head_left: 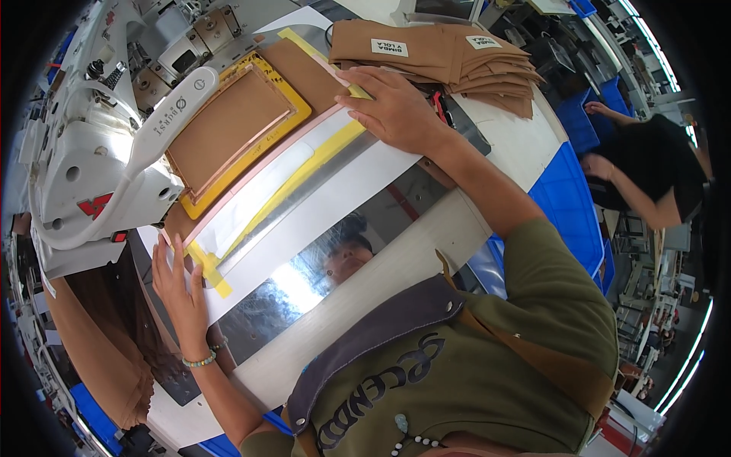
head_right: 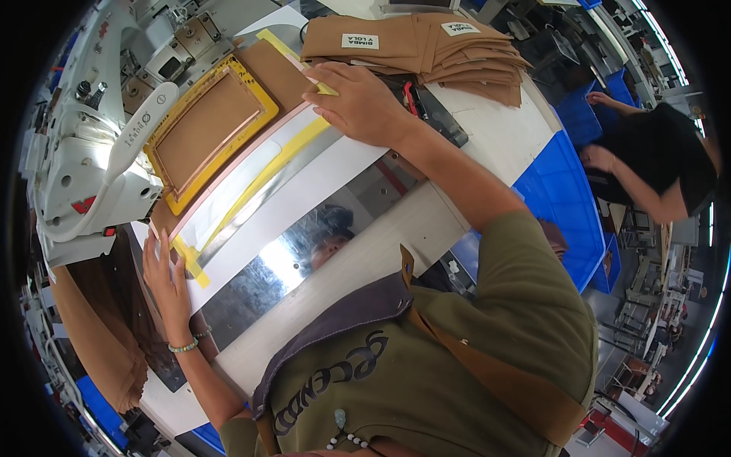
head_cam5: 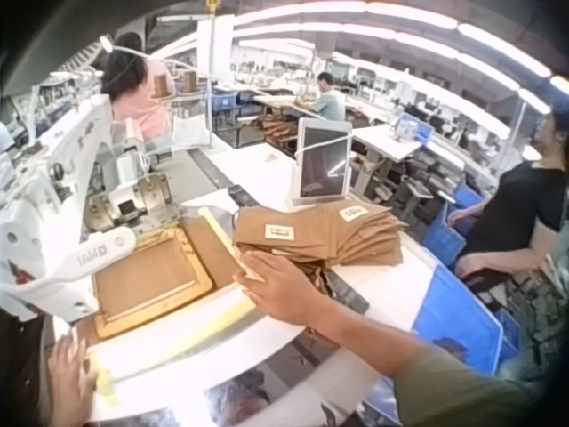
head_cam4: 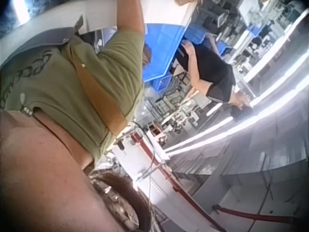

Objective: The recorder is sewing leather labels onto fabric pieces using a specialized sewing machine in a workshop environment.

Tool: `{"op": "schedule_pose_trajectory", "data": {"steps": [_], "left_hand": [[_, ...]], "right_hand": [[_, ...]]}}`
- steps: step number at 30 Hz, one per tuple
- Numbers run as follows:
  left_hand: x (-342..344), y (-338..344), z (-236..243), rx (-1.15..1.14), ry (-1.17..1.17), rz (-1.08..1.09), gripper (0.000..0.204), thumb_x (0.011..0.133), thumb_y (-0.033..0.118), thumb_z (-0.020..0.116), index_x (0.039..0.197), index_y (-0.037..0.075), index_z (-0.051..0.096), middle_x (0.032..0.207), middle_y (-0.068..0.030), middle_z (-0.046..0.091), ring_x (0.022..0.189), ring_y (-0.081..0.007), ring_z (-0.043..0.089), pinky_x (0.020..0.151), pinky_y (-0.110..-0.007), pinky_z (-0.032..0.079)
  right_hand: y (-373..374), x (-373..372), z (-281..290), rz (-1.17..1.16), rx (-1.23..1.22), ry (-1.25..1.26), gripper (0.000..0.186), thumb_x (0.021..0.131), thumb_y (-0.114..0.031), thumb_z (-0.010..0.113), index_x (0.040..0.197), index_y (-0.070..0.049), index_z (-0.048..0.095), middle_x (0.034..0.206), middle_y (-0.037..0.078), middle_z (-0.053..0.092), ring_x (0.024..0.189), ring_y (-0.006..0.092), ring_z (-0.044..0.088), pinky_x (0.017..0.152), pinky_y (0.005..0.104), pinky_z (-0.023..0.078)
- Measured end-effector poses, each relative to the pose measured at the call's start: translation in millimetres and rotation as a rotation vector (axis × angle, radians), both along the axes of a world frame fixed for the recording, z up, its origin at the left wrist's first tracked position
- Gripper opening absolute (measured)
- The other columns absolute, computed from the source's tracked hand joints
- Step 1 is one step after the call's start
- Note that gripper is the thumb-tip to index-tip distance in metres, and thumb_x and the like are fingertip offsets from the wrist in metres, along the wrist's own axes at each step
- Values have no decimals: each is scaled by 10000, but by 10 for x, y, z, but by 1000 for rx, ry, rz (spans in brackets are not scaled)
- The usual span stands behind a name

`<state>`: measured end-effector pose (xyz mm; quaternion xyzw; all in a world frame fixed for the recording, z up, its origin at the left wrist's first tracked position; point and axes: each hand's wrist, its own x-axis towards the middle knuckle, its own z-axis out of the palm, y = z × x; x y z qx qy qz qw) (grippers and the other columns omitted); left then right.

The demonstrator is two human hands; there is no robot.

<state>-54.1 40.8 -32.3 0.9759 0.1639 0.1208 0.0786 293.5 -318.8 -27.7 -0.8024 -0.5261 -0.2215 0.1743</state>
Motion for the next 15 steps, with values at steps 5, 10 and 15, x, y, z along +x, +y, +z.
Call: {"op": "schedule_pose_trajectory", "data": {"steps": [5,10,15], "left_hand": [[-5,11,-2,-1,26,-2,572,1074,326,601,1628,204,523,1727,-134,403,1609,-347,323,1294,-515,225],[-4,3,12,5,20,-9,564,1077,322,600,1623,202,530,1726,-134,405,1608,-349,324,1291,-512,229],[-8,-5,7,-4,-15,-17,559,1075,314,598,1620,204,535,1727,-132,405,1609,-346,323,1291,-514,223]], "right_hand": [[19,96,7,35,-8,-56,319,969,-146,733,1286,-140,760,1422,51,657,1341,259,597,1086,428,503],[101,195,39,161,-90,-216,354,879,-104,746,1232,-90,767,1257,33,730,1208,233,677,998,379,553],[153,279,79,177,-242,-229,292,876,-111,740,1165,-76,767,1194,33,737,1160,217,686,976,361,557]]}}
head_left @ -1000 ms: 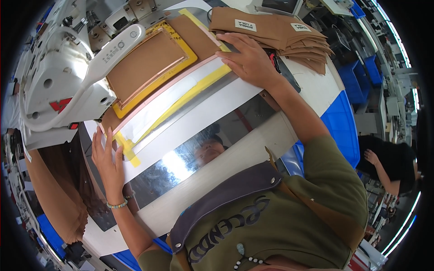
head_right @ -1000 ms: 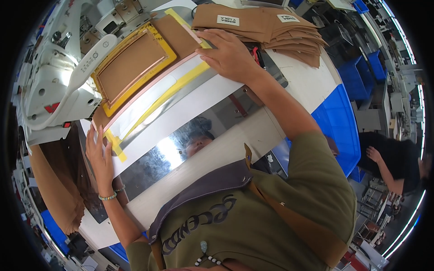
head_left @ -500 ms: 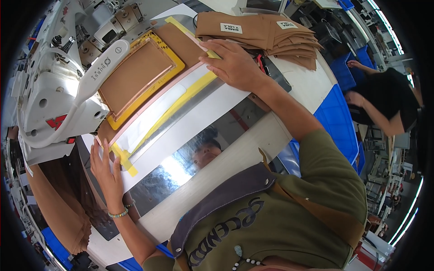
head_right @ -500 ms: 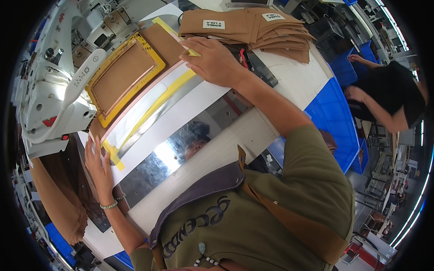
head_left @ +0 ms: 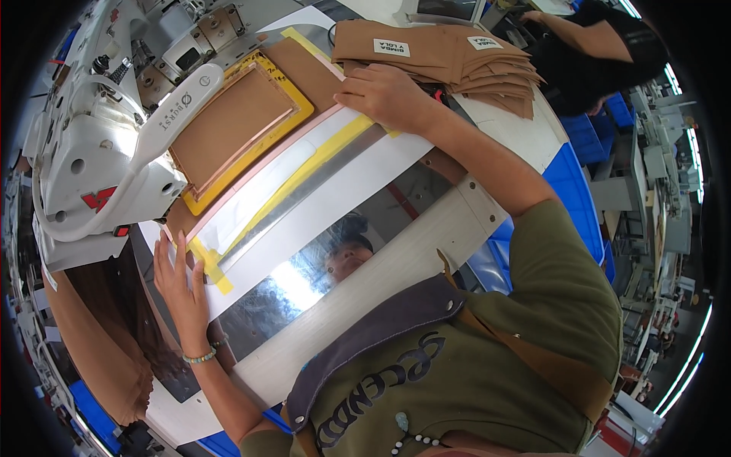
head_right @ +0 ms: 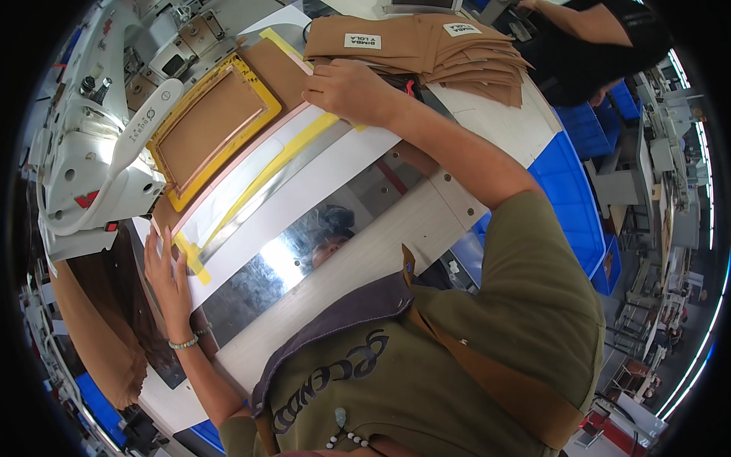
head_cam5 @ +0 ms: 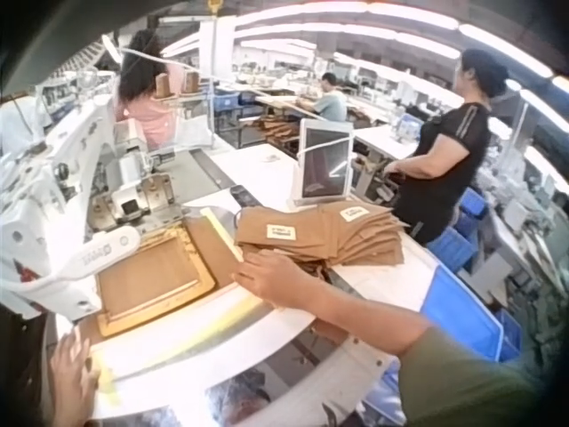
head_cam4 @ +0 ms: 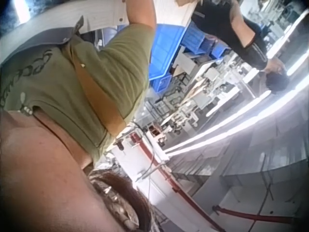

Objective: The recorder is sewing leather labels onto fabric pieces using a specialized sewing machine in a workshop environment.

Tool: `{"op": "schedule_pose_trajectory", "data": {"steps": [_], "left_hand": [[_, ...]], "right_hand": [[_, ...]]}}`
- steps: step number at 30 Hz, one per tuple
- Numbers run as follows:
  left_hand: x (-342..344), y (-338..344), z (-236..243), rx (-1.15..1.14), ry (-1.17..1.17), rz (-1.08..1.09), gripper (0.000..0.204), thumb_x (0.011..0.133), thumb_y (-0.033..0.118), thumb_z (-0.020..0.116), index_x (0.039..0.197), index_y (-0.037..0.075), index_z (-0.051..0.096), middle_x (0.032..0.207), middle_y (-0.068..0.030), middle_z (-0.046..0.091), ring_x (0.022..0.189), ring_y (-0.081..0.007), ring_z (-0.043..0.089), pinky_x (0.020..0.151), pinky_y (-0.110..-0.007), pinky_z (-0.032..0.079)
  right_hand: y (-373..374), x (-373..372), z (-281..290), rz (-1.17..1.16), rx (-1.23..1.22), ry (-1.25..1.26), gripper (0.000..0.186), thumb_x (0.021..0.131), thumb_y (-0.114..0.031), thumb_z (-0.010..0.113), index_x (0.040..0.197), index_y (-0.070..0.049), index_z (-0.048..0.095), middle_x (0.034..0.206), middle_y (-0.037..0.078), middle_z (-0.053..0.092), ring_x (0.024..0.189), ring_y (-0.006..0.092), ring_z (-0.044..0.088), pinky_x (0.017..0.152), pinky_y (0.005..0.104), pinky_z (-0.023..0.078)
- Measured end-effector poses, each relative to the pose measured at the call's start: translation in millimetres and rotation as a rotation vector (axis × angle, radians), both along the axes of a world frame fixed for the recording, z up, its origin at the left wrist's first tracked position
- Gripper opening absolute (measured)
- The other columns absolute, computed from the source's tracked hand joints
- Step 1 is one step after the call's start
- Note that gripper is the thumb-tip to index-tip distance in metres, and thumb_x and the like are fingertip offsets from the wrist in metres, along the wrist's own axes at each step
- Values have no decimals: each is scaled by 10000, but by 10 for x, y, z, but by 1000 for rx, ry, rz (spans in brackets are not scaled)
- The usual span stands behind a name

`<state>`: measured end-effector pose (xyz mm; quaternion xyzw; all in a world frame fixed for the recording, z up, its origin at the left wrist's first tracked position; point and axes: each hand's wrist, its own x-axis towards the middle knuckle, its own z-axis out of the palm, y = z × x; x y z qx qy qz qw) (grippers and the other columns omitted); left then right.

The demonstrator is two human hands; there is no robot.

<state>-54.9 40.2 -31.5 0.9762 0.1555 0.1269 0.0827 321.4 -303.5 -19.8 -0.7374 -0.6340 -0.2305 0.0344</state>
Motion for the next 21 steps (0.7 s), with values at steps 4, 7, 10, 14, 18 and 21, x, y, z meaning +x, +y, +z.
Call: {"op": "schedule_pose_trajectory", "data": {"steps": [4,7,10,14,18,21], "left_hand": [[6,9,-21,13,39,23,561,1073,315,599,1619,205,536,1728,-124,405,1610,-340,322,1292,-516,222],[6,19,-35,17,38,25,564,1071,325,603,1619,209,536,1731,-115,403,1613,-333,319,1292,-516,222],[5,29,-45,33,40,30,561,1073,324,601,1619,210,536,1733,-112,399,1615,-334,313,1294,-515,222],[3,34,-54,36,37,35,558,1068,300,610,1613,201,541,1732,-110,401,1616,-336,311,1298,-514,218],[1,31,-45,41,11,29,556,1062,282,619,1606,191,548,1728,-110,409,1617,-338,309,1302,-508,219],[3,20,-26,29,13,30,557,1062,291,622,1604,189,550,1726,-110,412,1618,-339,307,1304,-506,224]], "right_hand": [[30,37,2,33,-20,-78,257,872,-118,731,1122,-70,761,1122,27,736,1129,200,689,947,351,558],[41,60,15,27,-28,-37,251,867,-117,727,1111,-69,758,1119,29,730,1127,201,689,925,347,556],[24,57,23,61,-19,-67,254,863,-114,723,1109,-66,758,1139,35,727,1126,198,689,897,334,554],[-57,-33,-24,33,10,-1,275,874,-95,723,1142,-44,756,1153,51,722,1128,221,688,910,354,561],[-126,-140,-103,-16,190,206,284,886,-41,707,1165,-20,760,1134,74,700,1102,262,676,924,385,563],[-143,-159,-122,-53,233,264,272,884,-19,687,1141,-15,772,1115,79,675,1085,269,662,917,388,554]]}}
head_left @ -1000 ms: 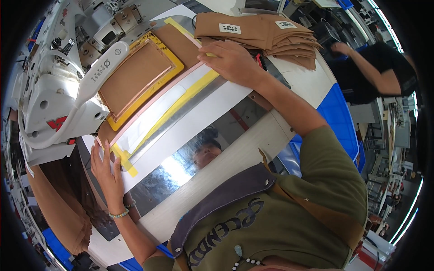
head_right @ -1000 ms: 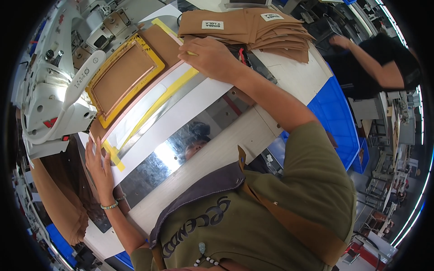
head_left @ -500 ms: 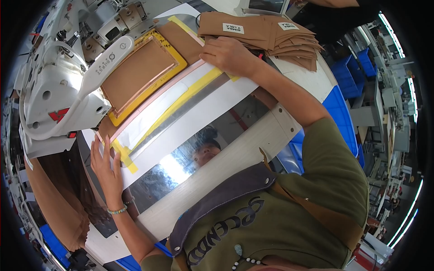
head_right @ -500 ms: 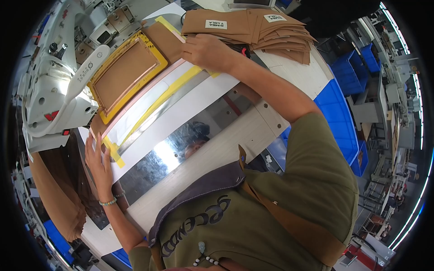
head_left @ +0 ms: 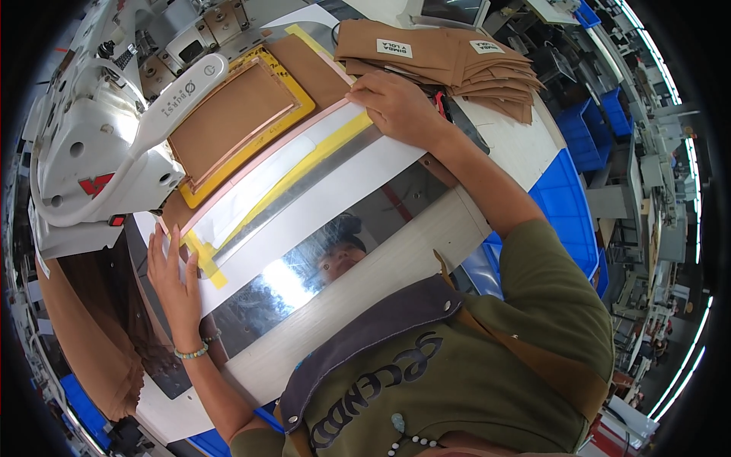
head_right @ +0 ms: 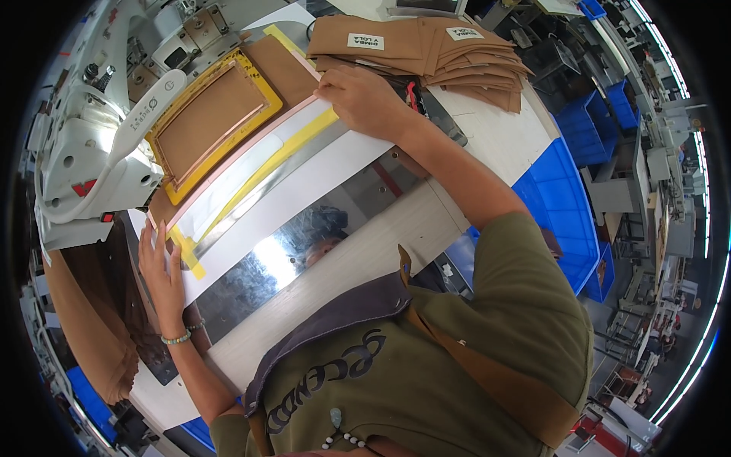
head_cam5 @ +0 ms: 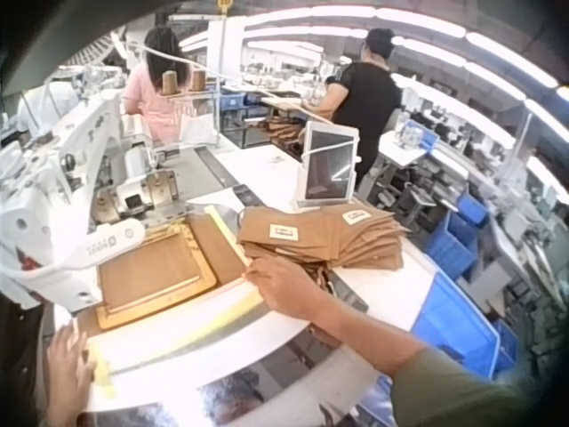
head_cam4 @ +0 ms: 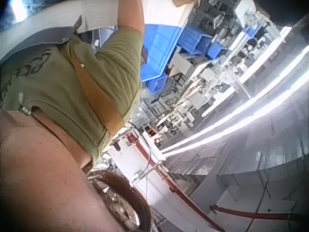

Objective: The recorder is sewing leather labels onto fabric pieces using a specialized sewing machine in a workshop environment.

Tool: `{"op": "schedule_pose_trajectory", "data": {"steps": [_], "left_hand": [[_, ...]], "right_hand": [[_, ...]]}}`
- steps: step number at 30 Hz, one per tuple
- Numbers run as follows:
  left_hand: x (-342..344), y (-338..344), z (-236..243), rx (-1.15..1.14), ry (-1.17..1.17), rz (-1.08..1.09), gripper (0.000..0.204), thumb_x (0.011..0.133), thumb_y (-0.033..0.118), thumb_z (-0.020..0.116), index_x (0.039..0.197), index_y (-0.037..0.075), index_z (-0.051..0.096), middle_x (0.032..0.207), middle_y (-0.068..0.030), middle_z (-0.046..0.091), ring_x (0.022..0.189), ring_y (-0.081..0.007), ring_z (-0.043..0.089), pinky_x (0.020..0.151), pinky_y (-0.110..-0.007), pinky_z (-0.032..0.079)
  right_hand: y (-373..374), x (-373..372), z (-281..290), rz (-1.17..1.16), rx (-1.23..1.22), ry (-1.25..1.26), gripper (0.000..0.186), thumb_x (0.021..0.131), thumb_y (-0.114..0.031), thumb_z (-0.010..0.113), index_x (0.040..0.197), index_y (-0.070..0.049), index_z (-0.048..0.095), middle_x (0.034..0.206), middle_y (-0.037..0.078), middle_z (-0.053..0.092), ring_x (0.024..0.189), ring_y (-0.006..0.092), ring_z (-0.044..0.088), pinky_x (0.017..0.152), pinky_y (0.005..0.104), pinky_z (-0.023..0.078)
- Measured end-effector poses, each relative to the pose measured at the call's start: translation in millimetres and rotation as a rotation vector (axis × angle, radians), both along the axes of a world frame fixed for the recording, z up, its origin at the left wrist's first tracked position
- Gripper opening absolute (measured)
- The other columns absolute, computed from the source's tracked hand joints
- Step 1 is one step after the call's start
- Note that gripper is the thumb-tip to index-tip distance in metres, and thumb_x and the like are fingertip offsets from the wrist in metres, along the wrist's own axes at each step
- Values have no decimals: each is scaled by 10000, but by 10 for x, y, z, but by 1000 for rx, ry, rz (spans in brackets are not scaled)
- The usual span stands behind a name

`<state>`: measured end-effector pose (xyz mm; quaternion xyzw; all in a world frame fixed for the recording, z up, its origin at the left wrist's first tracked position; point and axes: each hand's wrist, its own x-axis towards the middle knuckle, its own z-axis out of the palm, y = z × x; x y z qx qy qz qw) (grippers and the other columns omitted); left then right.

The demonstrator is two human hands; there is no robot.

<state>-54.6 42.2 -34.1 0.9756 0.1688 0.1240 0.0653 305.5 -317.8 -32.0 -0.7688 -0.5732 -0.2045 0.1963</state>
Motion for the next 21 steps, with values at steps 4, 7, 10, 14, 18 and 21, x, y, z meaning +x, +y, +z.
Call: {"op": "schedule_pose_trajectory", "data": {"steps": [4,7,10,14,18,21], "left_hand": [[9,-16,16,-12,14,-6,555,1065,296,621,1604,185,550,1722,-111,417,1615,-341,313,1306,-502,228],[-10,-23,20,-32,6,6,547,1064,283,624,1597,179,558,1716,-114,427,1611,-343,321,1305,-502,231],[-21,-12,21,-18,11,-5,543,1064,271,629,1595,179,561,1710,-119,435,1607,-340,330,1302,-500,237],[-13,1,11,-31,6,1,545,1054,253,641,1590,179,567,1708,-124,436,1604,-338,337,1296,-502,246],[-13,-2,11,-42,-25,9,551,1044,235,649,1586,172,570,1702,-134,442,1600,-346,342,1290,-505,250],[-28,-8,17,-35,-40,-15,552,1041,227,652,1582,156,572,1699,-143,444,1597,-353,345,1287,-504,250]], "right_hand": [[-3,4,11,17,-4,7,272,877,0,672,1125,-18,783,1131,88,645,1115,278,641,939,408,531],[-8,-4,18,-5,-34,99,355,891,30,655,1222,-37,765,1196,107,670,1145,299,642,994,417,534],[-10,12,26,1,-25,182,369,885,30,657,1227,-50,768,1186,96,670,1133,301,644,989,420,528],[-8,29,9,2,-1,143,358,883,29,659,1210,-57,774,1174,86,668,1127,297,643,982,419,525],[-24,38,9,-19,-3,73,258,889,-14,688,1125,-53,786,1156,71,671,1105,277,657,939,406,535],[-61,221,98,-110,-12,46,256,922,-50,674,1153,-69,782,1196,77,700,1142,292,655,964,430,544]]}}
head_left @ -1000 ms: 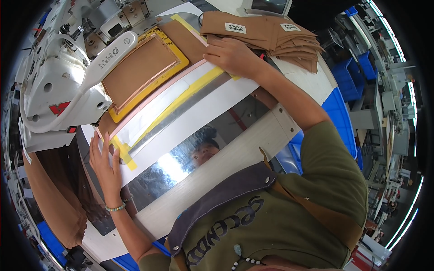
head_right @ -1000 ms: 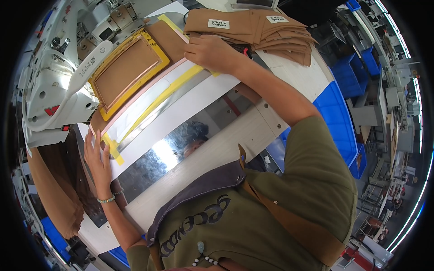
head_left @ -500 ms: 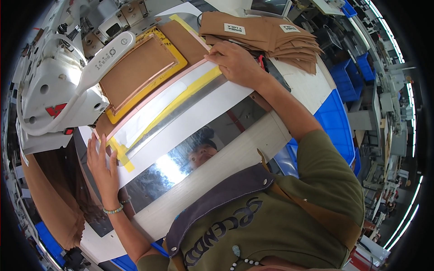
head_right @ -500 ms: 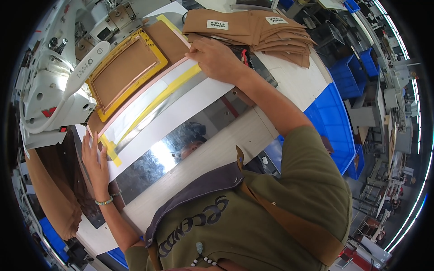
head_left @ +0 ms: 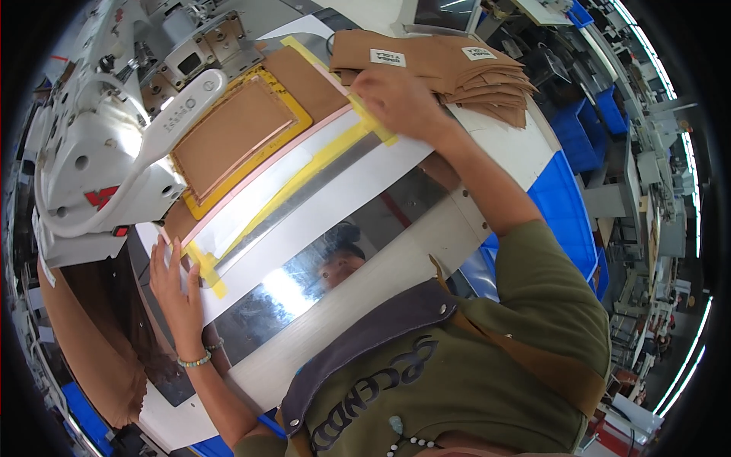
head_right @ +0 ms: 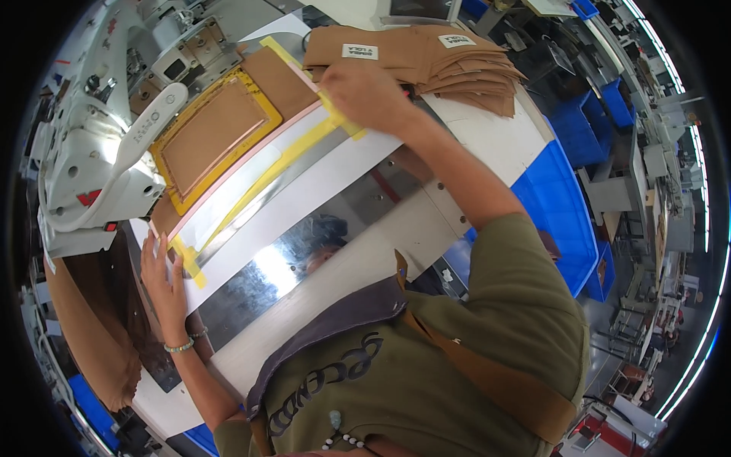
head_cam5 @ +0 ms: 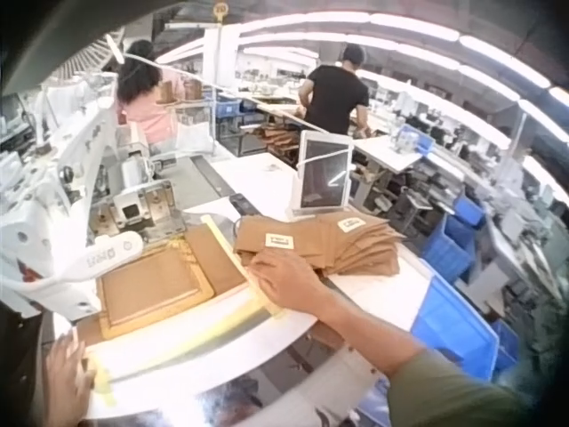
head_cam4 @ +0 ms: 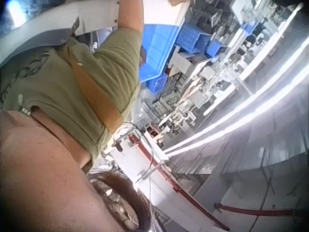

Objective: The recorder is sewing leather labels onto fabric pieces using a specialized sewing machine in a workshop environment.

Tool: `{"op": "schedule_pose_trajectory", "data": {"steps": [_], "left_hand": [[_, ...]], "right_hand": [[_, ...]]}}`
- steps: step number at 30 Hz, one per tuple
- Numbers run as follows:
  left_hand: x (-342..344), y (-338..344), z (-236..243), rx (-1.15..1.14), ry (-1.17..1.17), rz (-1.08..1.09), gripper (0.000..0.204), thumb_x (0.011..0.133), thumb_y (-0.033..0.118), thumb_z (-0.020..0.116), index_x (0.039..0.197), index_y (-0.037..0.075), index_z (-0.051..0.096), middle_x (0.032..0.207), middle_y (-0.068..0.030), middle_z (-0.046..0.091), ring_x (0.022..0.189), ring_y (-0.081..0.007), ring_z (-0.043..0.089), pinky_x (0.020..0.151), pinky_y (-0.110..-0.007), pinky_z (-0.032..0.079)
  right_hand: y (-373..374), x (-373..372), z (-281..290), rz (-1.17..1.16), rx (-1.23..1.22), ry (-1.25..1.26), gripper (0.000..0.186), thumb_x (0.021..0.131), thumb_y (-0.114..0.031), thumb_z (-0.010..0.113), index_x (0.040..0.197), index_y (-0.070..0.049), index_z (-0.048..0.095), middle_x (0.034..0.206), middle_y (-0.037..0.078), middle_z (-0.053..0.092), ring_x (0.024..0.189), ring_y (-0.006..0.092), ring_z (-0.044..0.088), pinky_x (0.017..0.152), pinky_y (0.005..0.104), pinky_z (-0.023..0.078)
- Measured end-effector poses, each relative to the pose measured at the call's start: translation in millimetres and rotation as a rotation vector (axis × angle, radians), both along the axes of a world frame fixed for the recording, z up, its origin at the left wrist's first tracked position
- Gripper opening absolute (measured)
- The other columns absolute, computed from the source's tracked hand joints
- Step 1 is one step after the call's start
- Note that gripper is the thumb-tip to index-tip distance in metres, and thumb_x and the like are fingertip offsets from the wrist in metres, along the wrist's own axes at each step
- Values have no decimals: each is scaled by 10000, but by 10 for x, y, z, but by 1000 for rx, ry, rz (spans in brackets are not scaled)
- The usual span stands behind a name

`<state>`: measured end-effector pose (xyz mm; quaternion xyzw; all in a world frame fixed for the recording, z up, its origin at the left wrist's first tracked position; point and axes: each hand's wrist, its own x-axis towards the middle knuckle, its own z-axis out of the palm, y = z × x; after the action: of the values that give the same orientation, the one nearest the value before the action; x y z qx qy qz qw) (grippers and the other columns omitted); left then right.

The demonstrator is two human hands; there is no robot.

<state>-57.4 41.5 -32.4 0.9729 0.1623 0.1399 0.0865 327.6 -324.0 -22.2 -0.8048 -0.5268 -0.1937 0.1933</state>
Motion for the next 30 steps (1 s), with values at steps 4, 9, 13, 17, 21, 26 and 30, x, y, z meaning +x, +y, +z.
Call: {"op": "schedule_pose_trajectory", "data": {"steps": [4,9,13,17,21,26,30], "left_hand": [[0,-21,16,5,-8,-19,585,1026,218,672,1589,119,547,1701,-148,436,1588,-368,356,1285,-492,260],[-47,-12,110,-82,-58,33,666,1018,197,691,1634,90,460,1701,-162,428,1545,-369,420,1265,-475,330],[-182,138,332,-148,-54,35,583,1025,162,684,1575,53,526,1663,-166,482,1493,-379,482,1247,-478,368],[-153,330,471,-98,-50,-44,500,1039,138,657,1521,31,579,1603,-165,554,1463,-392,510,1242,-482,375],[181,378,367,24,-173,-125,488,1067,169,614,1512,-24,553,1528,-217,591,1428,-425,504,1224,-494,377],[725,446,171,-45,-102,-144,396,1081,209,591,1373,-56,625,1408,-264,631,1323,-483,526,1155,-520,392],[958,472,87,-216,-112,-147,346,1085,227,606,1281,-52,669,1335,-267,670,1251,-472,588,1096,-513,440]], "right_hand": [[-105,662,207,-310,-31,-62,225,971,-152,697,1174,-92,773,1133,104,741,1083,321,680,946,438,564],[-240,1319,190,-306,-224,381,206,960,-253,720,1056,-73,745,1006,85,749,924,289,709,823,418,551],[-245,1373,375,-121,-201,369,202,993,-233,742,979,-45,670,920,82,694,851,193,656,795,359,515],[25,1080,850,-151,194,555,94,1030,-89,682,1080,-22,724,868,19,667,845,85,627,772,278,527],[785,510,803,244,55,736,323,1034,-59,675,1352,-83,725,1100,79,761,1004,103,674,905,274,543],[1747,-145,375,325,-73,38,219,937,-149,691,1094,-149,845,1078,102,769,1088,302,708,915,463,578],[2139,-425,309,258,-319,3,253,870,-88,698,1064,-141,850,1097,107,765,1155,287,687,927,455,584]]}}
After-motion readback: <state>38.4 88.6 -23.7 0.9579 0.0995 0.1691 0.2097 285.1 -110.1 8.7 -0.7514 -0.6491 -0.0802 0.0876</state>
